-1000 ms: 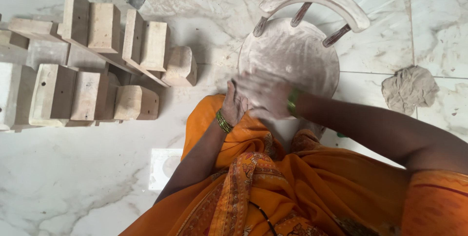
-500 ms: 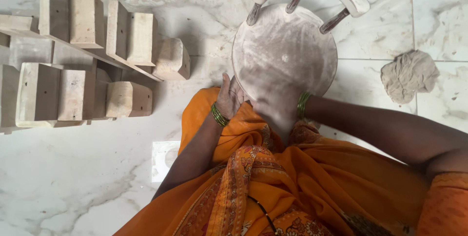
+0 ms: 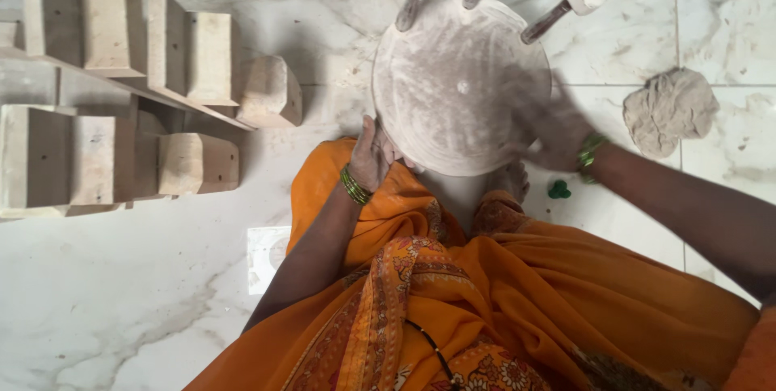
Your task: The person sits on the floor and works clay slurry over a round wooden chair-shaped form, rubbing and smoothing the wet clay coating across the seat surface and around the curved backrest by hand. They occasionally reposition the form and press the clay coating into the edges and legs.
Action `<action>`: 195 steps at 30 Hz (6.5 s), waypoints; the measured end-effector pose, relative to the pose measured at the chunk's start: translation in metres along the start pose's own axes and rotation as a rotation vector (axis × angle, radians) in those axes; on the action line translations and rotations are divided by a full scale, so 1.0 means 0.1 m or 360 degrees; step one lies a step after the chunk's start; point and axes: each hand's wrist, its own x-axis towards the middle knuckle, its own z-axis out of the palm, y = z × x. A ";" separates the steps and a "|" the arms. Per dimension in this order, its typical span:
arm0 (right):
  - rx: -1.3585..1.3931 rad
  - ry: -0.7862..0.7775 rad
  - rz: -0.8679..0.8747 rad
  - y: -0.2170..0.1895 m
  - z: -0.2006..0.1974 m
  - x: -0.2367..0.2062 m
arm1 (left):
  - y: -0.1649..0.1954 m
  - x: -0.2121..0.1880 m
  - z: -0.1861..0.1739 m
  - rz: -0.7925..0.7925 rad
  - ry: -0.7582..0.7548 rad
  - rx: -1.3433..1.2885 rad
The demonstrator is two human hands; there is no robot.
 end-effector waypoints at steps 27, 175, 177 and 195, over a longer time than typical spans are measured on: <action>-0.0180 0.0035 0.0447 0.46 0.10 0.76 | 0.05 0.02 0.23 -0.0142 0.0123 0.0332; -0.0110 0.0717 0.0228 -0.81 0.68 0.17 | -0.17 0.31 0.10 0.0015 0.0757 0.0586; -0.0100 0.0759 0.0252 -0.86 0.69 0.25 | -0.10 0.44 -0.02 0.0114 0.0757 0.0532; 0.0031 0.0645 0.0373 -0.84 0.56 0.48 | 0.00 0.65 -0.19 0.0262 0.0342 -0.0076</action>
